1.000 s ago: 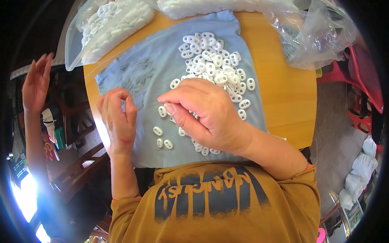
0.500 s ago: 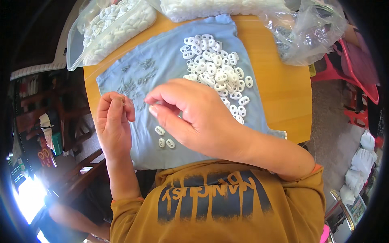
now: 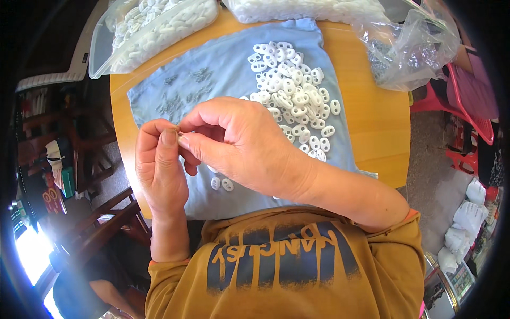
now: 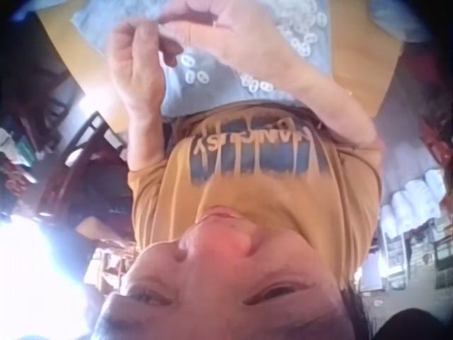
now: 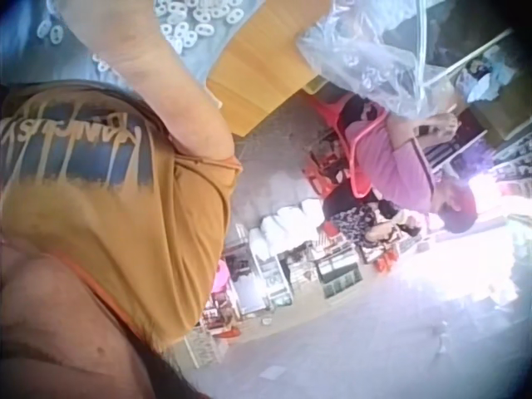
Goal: The person assembles plastic curtain sliders by picking up small metal pins and inserting them into holes in the white plastic sliders one at a time.
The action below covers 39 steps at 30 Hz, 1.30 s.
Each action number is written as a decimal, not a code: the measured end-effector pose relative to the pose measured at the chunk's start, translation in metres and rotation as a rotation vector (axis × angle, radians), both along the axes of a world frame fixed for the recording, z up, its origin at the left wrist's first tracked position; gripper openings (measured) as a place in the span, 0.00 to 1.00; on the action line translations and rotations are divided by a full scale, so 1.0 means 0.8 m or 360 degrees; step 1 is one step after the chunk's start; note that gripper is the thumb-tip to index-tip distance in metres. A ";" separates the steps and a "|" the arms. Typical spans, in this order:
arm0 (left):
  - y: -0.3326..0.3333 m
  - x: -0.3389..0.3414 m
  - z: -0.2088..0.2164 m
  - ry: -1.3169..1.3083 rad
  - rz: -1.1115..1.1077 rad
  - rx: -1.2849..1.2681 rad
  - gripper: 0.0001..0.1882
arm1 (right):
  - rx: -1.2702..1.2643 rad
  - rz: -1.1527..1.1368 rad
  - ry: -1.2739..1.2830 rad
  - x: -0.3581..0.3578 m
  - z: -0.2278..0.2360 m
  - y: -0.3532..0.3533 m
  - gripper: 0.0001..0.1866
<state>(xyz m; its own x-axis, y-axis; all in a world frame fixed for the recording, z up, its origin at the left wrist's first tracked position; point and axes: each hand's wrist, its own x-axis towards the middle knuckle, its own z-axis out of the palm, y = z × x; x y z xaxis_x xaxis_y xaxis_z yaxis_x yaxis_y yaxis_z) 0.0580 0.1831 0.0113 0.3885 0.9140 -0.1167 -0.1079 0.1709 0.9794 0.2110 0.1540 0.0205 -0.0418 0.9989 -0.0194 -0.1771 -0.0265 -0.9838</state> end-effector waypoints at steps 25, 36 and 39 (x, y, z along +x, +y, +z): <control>-0.004 0.012 0.002 -0.0194 0.0180 -0.0189 0.08 | -0.0282 0.0197 0.0482 0.009 -0.015 0.003 0.03; -0.005 0.005 -0.003 -0.0258 0.0154 -0.0129 0.06 | -0.0499 0.0363 0.0727 0.010 -0.003 0.004 0.04; -0.006 0.003 -0.005 -0.0320 0.0151 -0.0114 0.07 | -0.0553 0.0371 0.0678 0.010 -0.005 0.004 0.04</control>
<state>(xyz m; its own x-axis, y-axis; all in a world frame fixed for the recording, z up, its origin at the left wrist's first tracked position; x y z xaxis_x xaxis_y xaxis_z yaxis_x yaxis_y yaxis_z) 0.0607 0.1783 0.0070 0.3230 0.9398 -0.1118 -0.3185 0.2192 0.9222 0.2193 0.1572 0.0163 -0.3350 0.9006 -0.2769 -0.5052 -0.4197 -0.7540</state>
